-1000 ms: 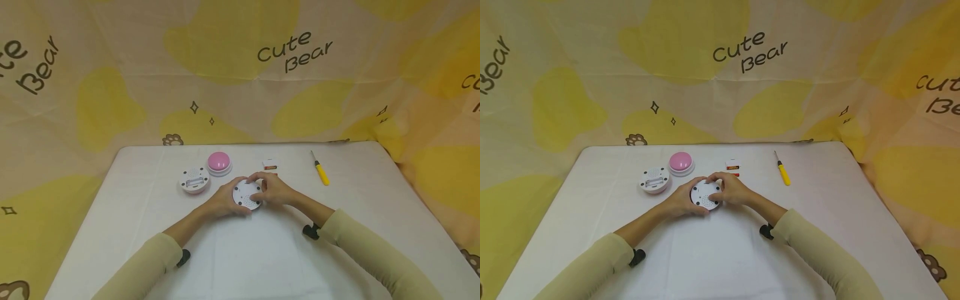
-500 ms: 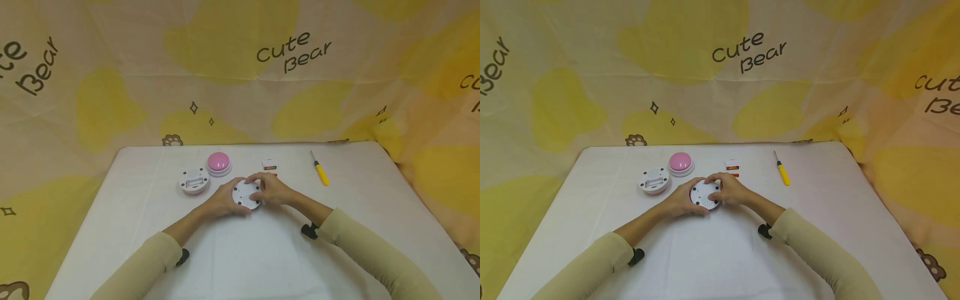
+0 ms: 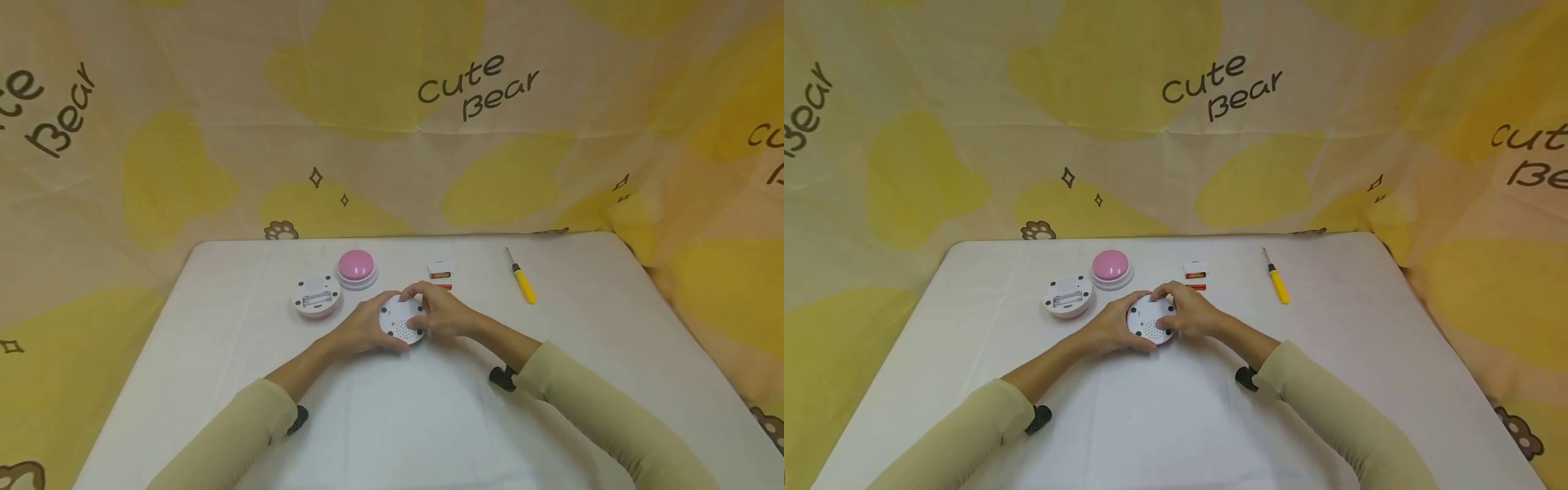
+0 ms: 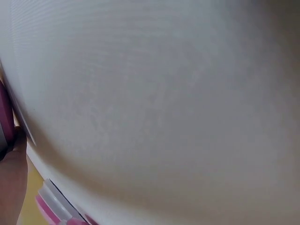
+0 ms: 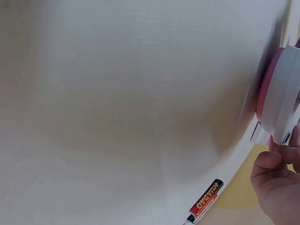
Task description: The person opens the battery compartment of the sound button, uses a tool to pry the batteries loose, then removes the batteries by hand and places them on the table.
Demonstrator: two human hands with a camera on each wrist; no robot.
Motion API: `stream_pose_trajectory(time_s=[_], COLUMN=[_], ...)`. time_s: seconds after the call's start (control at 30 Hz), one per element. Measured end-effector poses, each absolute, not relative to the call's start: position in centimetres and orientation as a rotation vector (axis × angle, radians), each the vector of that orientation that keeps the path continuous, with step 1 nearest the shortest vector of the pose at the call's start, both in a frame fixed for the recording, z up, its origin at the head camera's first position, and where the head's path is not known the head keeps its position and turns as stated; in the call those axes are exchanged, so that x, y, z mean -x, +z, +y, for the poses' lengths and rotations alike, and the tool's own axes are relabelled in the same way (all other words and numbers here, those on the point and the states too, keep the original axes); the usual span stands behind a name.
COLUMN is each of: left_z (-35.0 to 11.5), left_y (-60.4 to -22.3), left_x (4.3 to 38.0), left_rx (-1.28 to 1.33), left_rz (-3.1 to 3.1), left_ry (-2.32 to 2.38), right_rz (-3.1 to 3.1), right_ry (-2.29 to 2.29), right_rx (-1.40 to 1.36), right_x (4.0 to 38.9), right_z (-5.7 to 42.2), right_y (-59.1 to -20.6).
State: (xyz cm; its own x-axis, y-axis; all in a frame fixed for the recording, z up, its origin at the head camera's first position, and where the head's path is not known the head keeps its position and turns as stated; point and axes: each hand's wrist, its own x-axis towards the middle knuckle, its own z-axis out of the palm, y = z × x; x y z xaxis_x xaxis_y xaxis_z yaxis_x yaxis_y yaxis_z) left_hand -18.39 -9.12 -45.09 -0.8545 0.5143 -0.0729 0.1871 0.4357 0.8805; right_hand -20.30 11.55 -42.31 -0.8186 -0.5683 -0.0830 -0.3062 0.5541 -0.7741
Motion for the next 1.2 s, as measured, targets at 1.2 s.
stream_pose_trajectory(time_s=[1.2], left_z=[-9.16], left_y=[-44.96], left_x=[18.14], left_rx=[-0.667], left_rz=[2.397], left_ry=[1.355], right_rz=[2.587], right_ry=[-1.13], right_rx=[0.823], right_x=[19.55], right_z=[11.3], right_y=[-41.94])
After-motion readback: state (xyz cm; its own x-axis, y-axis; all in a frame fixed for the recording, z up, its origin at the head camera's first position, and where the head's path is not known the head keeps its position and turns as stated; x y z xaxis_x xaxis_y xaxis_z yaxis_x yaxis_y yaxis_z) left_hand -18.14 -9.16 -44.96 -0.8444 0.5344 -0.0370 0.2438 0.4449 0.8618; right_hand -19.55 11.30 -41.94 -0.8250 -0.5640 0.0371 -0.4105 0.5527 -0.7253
